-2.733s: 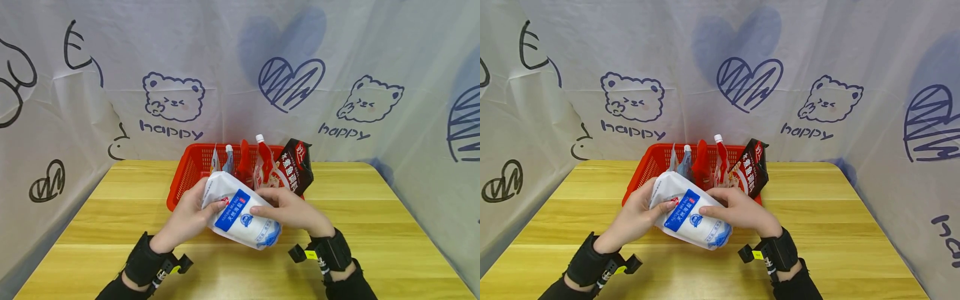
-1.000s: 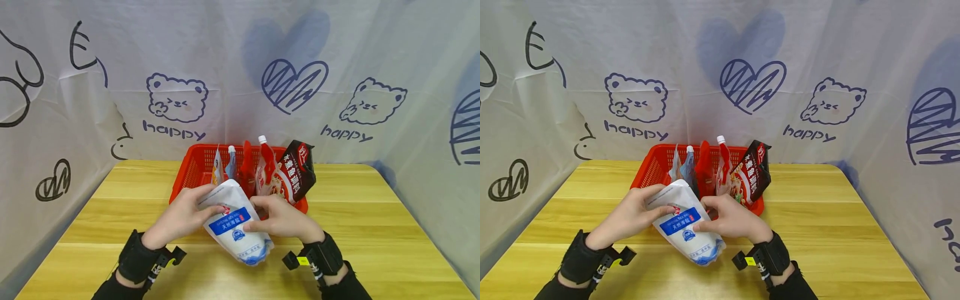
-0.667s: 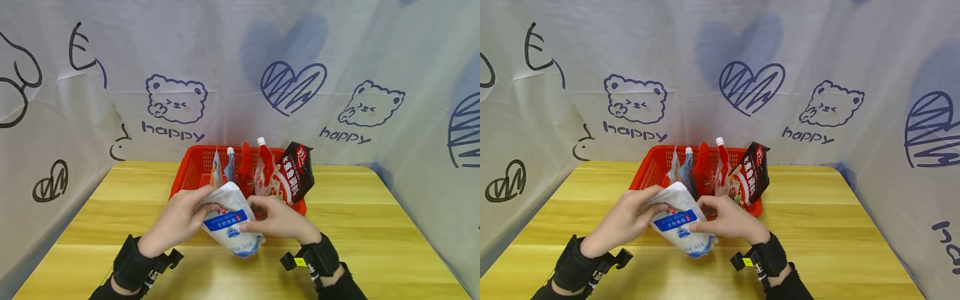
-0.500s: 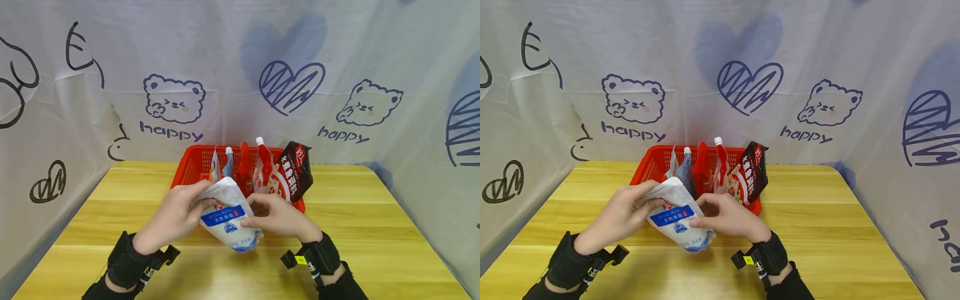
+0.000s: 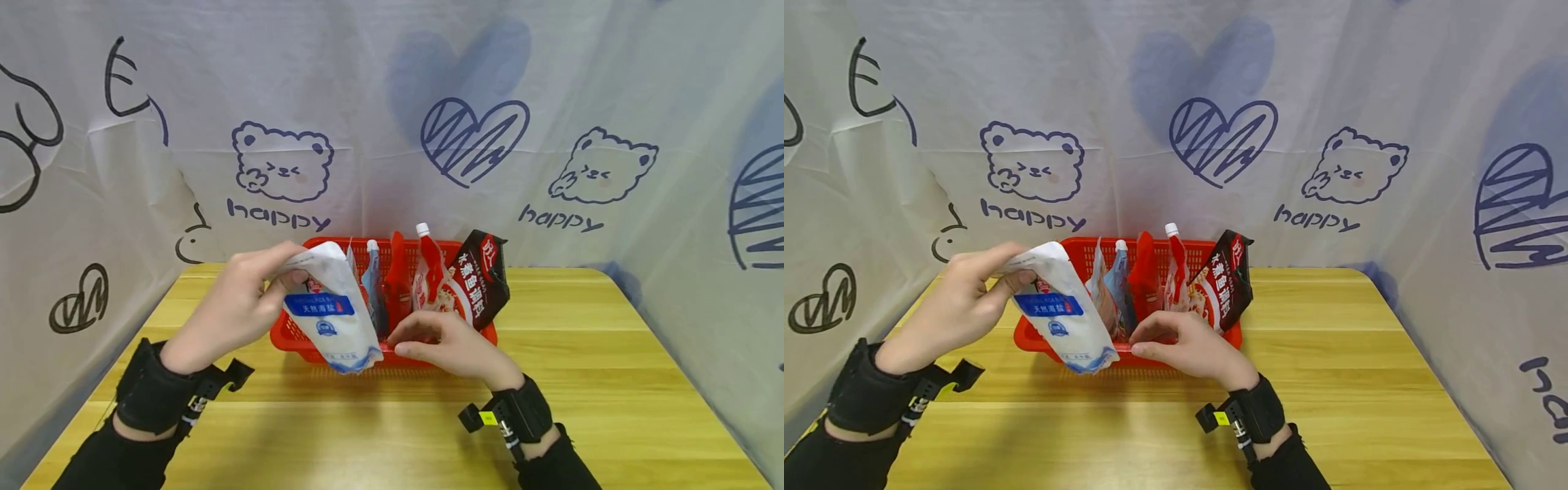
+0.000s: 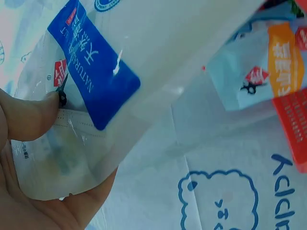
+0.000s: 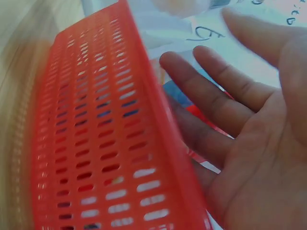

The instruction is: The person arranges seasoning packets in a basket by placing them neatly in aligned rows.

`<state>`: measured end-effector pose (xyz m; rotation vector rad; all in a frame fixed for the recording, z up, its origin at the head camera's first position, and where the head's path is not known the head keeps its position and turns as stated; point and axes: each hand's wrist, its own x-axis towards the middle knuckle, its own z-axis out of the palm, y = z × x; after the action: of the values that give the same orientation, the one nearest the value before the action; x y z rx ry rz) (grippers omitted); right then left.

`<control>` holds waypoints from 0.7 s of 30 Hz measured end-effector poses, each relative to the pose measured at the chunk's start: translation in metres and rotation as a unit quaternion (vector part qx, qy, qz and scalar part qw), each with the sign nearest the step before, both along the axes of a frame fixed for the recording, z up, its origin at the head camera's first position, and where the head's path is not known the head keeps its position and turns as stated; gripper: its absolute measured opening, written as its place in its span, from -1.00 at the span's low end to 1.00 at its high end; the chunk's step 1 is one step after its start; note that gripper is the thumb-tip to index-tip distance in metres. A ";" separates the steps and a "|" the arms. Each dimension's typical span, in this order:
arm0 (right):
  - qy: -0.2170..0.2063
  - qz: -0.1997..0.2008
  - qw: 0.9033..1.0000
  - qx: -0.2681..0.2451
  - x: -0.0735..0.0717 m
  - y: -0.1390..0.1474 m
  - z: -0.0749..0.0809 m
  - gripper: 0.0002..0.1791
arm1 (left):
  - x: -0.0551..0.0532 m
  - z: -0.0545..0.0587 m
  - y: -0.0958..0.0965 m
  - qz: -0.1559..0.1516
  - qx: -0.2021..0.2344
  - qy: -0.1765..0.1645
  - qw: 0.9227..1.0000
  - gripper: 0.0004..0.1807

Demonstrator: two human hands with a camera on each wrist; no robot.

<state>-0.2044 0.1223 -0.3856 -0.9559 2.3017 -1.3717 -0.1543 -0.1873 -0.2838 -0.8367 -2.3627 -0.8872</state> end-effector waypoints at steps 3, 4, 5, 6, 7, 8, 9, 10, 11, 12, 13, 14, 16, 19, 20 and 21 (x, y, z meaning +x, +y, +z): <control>0.023 -0.003 0.999 0.029 -0.003 0.000 -0.004 -0.80 | -0.006 0.007 -0.006 -0.006 0.009 0.007 1.000 -0.70; 0.033 -0.003 0.999 0.041 -0.004 0.000 -0.005 -0.80 | -0.008 0.009 -0.008 -0.008 0.010 0.013 1.000 -0.70; 0.042 -0.002 0.998 0.053 -0.004 0.001 -0.005 -0.79 | -0.010 0.011 -0.011 -0.008 0.009 0.018 1.000 -0.69; 0.053 -0.003 0.996 0.066 -0.004 0.000 -0.006 -0.78 | -0.013 0.012 -0.013 -0.008 0.007 0.021 1.000 -0.69; 0.063 -0.004 0.995 0.078 -0.005 0.000 -0.007 -0.76 | -0.016 0.013 -0.016 -0.010 0.003 0.022 1.000 -0.69; 0.071 -0.005 0.993 0.091 -0.005 0.000 -0.007 -0.75 | -0.019 0.014 -0.018 -0.009 -0.002 0.022 1.000 -0.69; 0.079 -0.006 0.992 0.102 -0.005 0.000 -0.008 -0.74 | -0.023 0.015 -0.021 -0.009 -0.008 0.020 1.000 -0.70; 0.086 -0.006 0.990 0.110 -0.005 0.000 -0.008 -0.73 | -0.026 0.016 -0.024 -0.010 -0.014 0.016 1.000 -0.70; 0.090 -0.006 0.989 0.116 -0.006 0.000 -0.009 -0.72 | -0.030 0.017 -0.027 -0.013 -0.020 0.010 1.000 -0.70; 0.092 -0.007 0.989 0.119 -0.006 -0.001 -0.009 -0.72 | -0.034 0.017 -0.030 -0.017 -0.026 0.004 1.000 -0.70; 0.092 -0.007 0.988 0.121 -0.006 -0.001 -0.010 -0.72 | -0.038 0.017 -0.033 -0.021 -0.032 -0.001 0.999 -0.70; 0.091 -0.007 0.988 0.121 -0.006 -0.001 -0.010 -0.72 | -0.042 0.017 -0.036 -0.025 -0.039 -0.005 0.999 -0.70; 0.088 -0.007 0.989 0.118 -0.006 0.000 -0.010 -0.72 | -0.051 0.017 -0.041 -0.034 -0.056 -0.011 0.998 -0.71; 0.085 -0.005 0.990 0.115 -0.006 -0.001 -0.011 -0.72 | -0.062 0.016 -0.047 -0.037 -0.084 -0.019 0.996 -0.72; 0.084 -0.004 0.990 0.114 -0.006 -0.001 -0.011 -0.72 | -0.065 0.016 -0.048 -0.036 -0.093 -0.023 0.995 -0.73; 0.084 -0.003 0.990 0.113 -0.006 -0.001 -0.011 -0.72 | -0.068 0.016 -0.049 -0.034 -0.104 -0.025 0.994 -0.74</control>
<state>-0.2108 0.1215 -0.3968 -1.0246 2.5192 -1.0379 -0.2220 -0.2362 -0.2675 -0.9931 -2.5143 -0.7039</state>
